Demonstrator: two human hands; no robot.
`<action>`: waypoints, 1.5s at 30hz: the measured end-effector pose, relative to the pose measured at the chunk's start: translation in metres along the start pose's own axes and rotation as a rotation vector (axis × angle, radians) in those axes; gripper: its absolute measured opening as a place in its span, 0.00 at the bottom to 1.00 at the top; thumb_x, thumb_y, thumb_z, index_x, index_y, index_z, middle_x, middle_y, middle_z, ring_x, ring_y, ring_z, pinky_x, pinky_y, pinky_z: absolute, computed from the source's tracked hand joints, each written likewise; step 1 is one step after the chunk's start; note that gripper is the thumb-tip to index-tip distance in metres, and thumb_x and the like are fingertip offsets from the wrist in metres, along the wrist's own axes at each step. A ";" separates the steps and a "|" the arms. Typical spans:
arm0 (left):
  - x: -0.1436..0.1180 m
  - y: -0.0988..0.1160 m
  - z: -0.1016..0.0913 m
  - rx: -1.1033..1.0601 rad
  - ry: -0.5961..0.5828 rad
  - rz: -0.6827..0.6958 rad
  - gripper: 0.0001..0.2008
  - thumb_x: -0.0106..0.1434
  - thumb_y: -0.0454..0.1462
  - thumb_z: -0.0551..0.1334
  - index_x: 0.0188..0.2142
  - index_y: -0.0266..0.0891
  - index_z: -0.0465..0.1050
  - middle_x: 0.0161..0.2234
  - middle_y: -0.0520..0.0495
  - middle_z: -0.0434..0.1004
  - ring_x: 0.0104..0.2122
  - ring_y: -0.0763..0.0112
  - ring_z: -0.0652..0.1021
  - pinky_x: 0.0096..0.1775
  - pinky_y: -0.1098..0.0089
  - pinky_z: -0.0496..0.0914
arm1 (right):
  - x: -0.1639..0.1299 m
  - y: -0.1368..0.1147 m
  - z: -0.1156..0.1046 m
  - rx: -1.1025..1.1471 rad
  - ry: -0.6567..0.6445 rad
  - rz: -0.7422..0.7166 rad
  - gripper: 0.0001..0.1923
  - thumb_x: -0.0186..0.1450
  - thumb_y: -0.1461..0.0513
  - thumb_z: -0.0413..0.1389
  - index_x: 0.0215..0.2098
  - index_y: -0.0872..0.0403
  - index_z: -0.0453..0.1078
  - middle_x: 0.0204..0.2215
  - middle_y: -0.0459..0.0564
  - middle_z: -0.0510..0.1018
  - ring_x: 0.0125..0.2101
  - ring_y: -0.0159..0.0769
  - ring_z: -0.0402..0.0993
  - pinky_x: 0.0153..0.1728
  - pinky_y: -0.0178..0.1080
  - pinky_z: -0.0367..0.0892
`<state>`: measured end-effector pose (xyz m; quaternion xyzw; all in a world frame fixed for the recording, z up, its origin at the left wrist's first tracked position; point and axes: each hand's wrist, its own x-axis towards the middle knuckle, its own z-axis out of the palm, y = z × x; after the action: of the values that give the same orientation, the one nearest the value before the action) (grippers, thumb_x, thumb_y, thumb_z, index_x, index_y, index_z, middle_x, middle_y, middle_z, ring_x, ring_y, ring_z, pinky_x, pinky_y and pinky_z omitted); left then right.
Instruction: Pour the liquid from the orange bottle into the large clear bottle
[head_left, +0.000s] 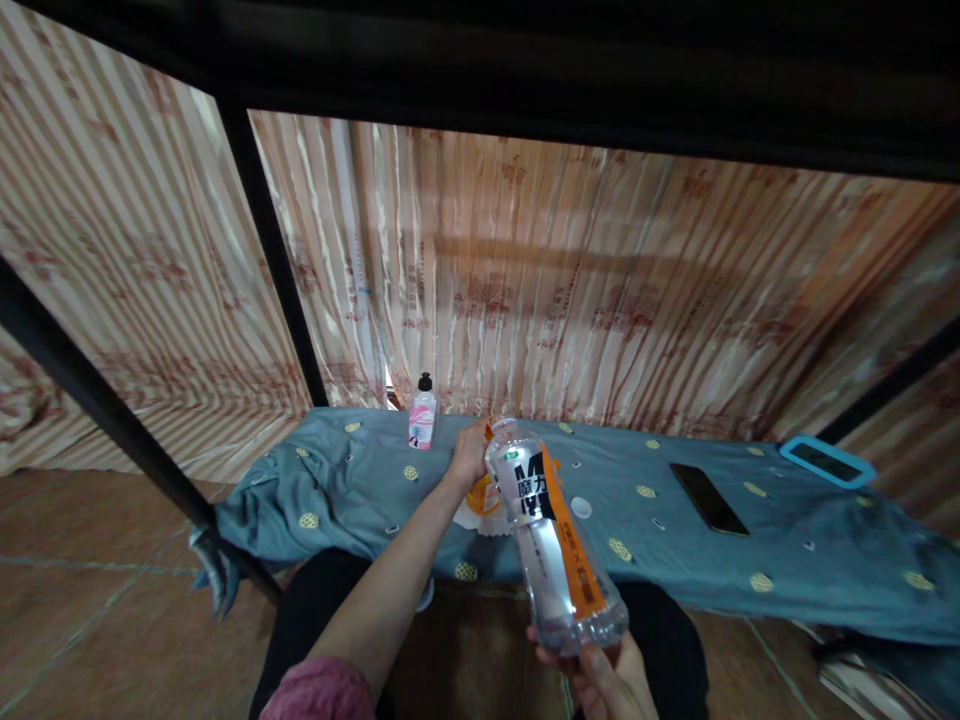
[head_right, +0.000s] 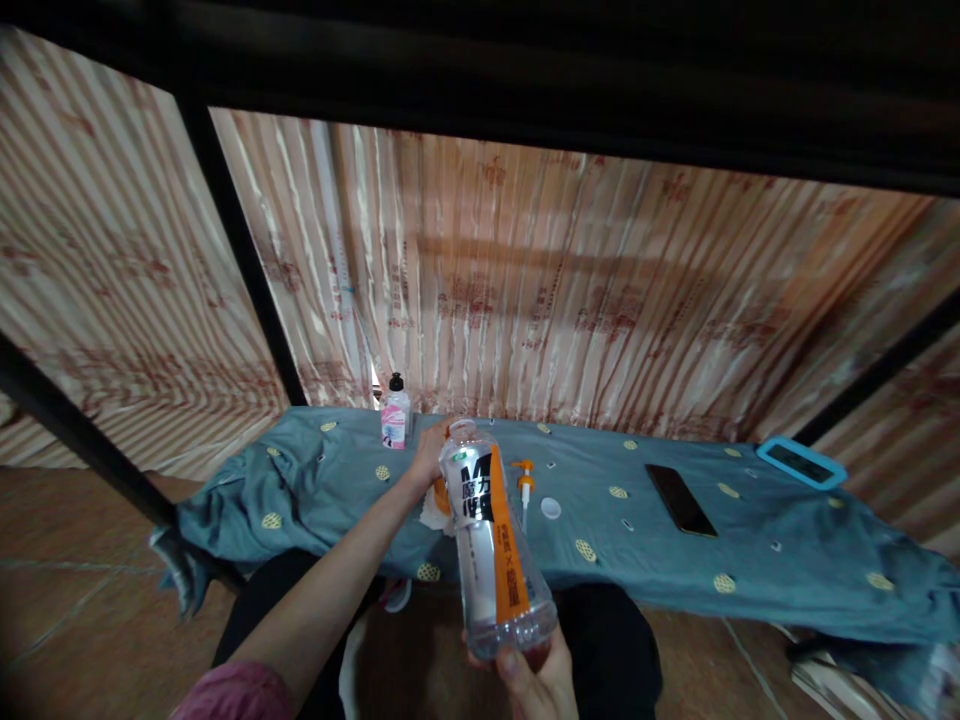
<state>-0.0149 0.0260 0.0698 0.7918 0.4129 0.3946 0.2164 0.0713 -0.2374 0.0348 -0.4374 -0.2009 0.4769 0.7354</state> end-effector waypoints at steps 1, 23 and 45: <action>0.000 0.001 0.000 0.009 0.005 -0.011 0.13 0.61 0.44 0.56 0.35 0.38 0.75 0.35 0.44 0.80 0.38 0.63 0.78 0.42 0.68 0.70 | 0.000 0.000 -0.001 0.007 0.005 0.001 0.27 0.42 0.50 0.70 0.36 0.52 0.70 0.27 0.50 0.82 0.27 0.40 0.79 0.23 0.35 0.70; -0.004 0.007 -0.007 0.017 0.026 -0.064 0.14 0.62 0.43 0.56 0.36 0.36 0.75 0.35 0.42 0.80 0.37 0.62 0.78 0.39 0.68 0.70 | 0.001 -0.009 -0.001 -0.014 -0.127 0.014 0.25 0.50 0.52 0.68 0.40 0.53 0.68 0.32 0.50 0.81 0.29 0.39 0.78 0.29 0.39 0.71; -0.005 0.004 -0.004 -0.025 0.044 -0.061 0.14 0.61 0.44 0.56 0.34 0.36 0.75 0.32 0.45 0.80 0.34 0.64 0.78 0.37 0.69 0.69 | -0.002 -0.005 0.003 0.012 -0.046 0.016 0.27 0.43 0.50 0.70 0.37 0.52 0.72 0.28 0.48 0.80 0.26 0.38 0.77 0.25 0.37 0.70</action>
<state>-0.0178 0.0199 0.0726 0.7672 0.4367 0.4103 0.2288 0.0705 -0.2386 0.0407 -0.4236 -0.2113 0.4938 0.7295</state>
